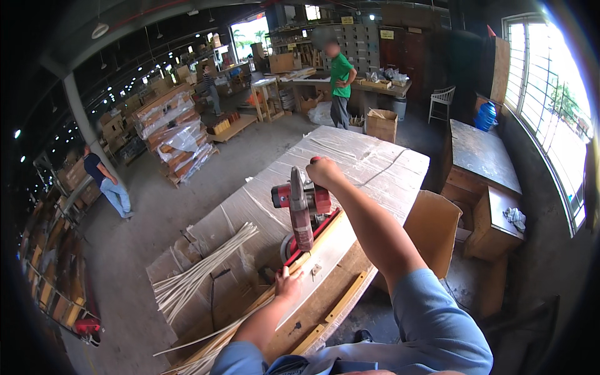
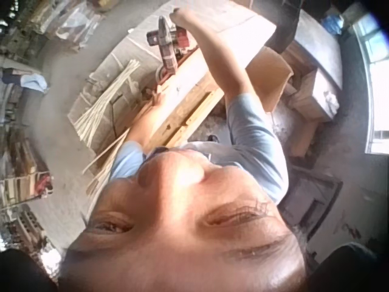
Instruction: The person uses a circular saw to cut multiple thin wooden sticks to a uniform length. They align the sticks against a guide, operate the saw, and then move the cut pieces aside. The person briefly pauses to put on a face mask before resuming the cutting process.
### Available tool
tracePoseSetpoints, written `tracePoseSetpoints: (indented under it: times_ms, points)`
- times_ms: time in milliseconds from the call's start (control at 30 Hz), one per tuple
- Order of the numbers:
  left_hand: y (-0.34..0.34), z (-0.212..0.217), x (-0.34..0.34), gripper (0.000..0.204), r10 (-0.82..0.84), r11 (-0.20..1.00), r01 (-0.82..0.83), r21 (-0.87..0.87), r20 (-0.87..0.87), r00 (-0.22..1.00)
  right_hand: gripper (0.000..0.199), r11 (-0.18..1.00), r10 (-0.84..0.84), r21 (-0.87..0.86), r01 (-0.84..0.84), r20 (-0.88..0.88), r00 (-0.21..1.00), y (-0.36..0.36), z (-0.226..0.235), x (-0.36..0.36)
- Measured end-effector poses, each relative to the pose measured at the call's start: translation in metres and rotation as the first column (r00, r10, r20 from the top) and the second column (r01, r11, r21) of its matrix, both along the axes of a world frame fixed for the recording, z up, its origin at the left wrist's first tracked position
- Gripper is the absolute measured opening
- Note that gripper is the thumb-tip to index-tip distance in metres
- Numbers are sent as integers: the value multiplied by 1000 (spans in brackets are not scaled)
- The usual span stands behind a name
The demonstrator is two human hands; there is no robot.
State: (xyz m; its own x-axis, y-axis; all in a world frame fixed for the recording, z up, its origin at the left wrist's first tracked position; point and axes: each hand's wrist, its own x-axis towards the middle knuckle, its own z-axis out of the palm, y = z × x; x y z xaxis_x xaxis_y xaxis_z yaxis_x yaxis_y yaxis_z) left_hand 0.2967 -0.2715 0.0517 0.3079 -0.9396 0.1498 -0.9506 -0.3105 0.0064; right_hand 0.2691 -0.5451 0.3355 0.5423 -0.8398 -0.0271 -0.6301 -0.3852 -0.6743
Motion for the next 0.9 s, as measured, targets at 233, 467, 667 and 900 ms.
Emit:
tracePoseSetpoints:
  times_ms: [233,467,667,900]
  points:
    - [5,-6,7,38,31,999,-30,23,-26,999,57,1000,12,12,-12,27,1000,-7,-16,11]
    - [-4,-35,10,37,3,1000,-3,2,16,1000,52,993,81,-87,-82,-22,996,-22,-21,9]
    - [-1,-34,13,37,-61,994,60,-87,-11,998,60,1000,-19,20,19,41,999,10,-12,-13]
    - [0,-32,16,42,-47,999,47,-8,-31,998,67,998,-44,53,40,82,996,30,-15,-29]
